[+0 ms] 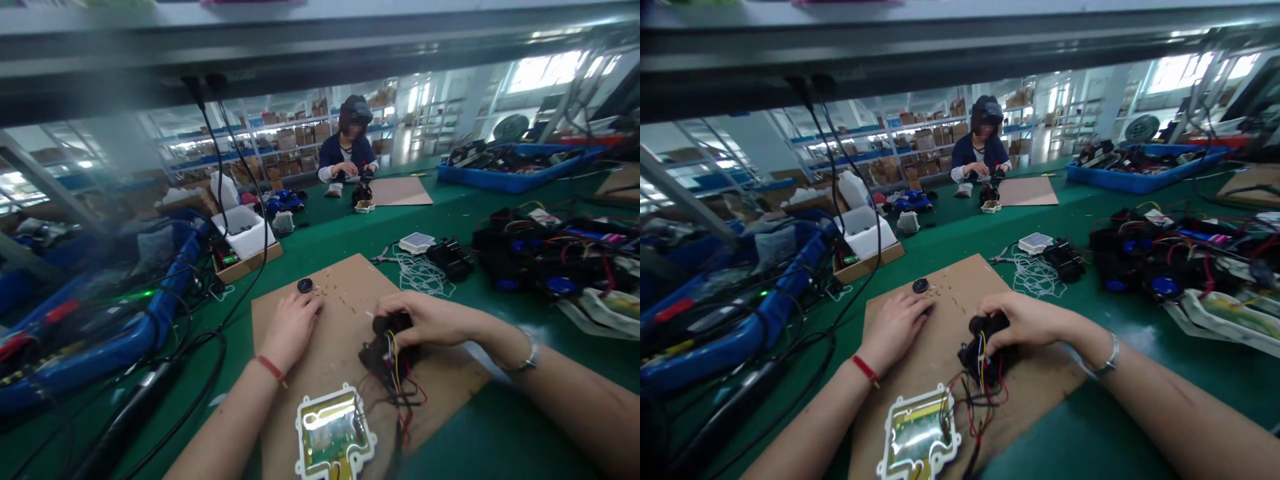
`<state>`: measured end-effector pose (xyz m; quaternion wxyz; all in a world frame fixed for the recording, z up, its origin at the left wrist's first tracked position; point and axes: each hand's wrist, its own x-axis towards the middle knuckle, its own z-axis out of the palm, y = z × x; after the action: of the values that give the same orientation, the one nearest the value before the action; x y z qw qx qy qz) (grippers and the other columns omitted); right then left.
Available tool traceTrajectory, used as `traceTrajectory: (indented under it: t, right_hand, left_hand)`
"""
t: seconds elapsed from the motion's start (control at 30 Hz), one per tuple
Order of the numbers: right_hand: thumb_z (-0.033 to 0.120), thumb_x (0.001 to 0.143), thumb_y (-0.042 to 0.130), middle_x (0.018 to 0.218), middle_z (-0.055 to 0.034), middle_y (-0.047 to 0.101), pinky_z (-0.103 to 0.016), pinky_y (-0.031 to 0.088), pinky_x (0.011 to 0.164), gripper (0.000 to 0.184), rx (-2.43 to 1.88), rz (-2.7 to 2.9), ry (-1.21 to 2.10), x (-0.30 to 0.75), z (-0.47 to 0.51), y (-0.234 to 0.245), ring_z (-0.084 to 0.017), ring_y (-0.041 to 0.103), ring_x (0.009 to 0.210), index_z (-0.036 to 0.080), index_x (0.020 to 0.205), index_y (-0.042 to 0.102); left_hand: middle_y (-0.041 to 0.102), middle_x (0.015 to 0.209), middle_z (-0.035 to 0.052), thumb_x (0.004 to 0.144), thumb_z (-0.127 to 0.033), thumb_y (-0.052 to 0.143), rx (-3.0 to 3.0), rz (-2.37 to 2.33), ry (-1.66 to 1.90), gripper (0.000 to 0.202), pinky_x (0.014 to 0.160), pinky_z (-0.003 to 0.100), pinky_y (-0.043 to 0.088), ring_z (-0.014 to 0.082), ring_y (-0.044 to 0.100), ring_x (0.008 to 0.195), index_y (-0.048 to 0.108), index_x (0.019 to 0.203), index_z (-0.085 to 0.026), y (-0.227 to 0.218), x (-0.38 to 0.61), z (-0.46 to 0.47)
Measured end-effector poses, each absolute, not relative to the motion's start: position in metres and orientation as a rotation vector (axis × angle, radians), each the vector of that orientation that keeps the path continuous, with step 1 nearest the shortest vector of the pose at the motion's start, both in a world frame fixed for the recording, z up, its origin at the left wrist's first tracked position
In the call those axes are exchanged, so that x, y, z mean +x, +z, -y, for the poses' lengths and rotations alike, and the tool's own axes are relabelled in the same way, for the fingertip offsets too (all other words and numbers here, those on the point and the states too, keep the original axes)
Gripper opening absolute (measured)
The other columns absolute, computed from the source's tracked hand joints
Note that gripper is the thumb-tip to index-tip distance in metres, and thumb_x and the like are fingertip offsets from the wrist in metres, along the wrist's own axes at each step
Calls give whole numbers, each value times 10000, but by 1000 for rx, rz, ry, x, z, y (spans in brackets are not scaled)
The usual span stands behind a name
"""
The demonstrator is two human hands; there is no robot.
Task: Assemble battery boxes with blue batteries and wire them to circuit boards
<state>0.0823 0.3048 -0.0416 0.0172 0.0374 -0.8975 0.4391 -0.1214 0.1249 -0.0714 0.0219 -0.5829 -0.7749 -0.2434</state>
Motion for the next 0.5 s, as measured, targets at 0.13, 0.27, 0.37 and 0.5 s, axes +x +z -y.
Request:
traceTrajectory:
  t: [0.13,0.27,0.37,0.5]
  right_hand:
    - [344,735,713,975,-38,602,-354,420,859,230,-18,2309,1562,74,-302,-59,-193,567,940,184,813,567]
    - [339,766,692,1036,-56,624,-383,402,888,224,11,2141,1659,65,-292,-80,-200,561,978,189,828,537]
    - [335,778,690,1026,-51,633,-376,404,886,214,25,2140,1693,63,-285,-87,-202,562,974,189,882,573]
    - [392,749,707,912,-25,643,-354,449,838,283,-43,1997,1820,67,-275,-87,-192,584,868,190,926,617]
  left_hand:
    - [623,999,76,813,-206,554,-1740,2343,-995,348,851,389,448,240,567,928,613,1151,-266,-61,-110,-116]
    - [570,1096,62,901,-286,453,-1636,2292,-1416,332,804,286,491,165,588,932,537,1219,-247,-53,-86,-116]
    - [588,1080,63,888,-296,480,-1562,2224,-1830,254,845,297,494,174,599,965,551,1115,-205,-58,-73,-120]
    - [613,991,47,835,-331,562,-1635,2278,-1575,150,862,365,486,220,595,954,599,941,-231,-70,-71,-114]
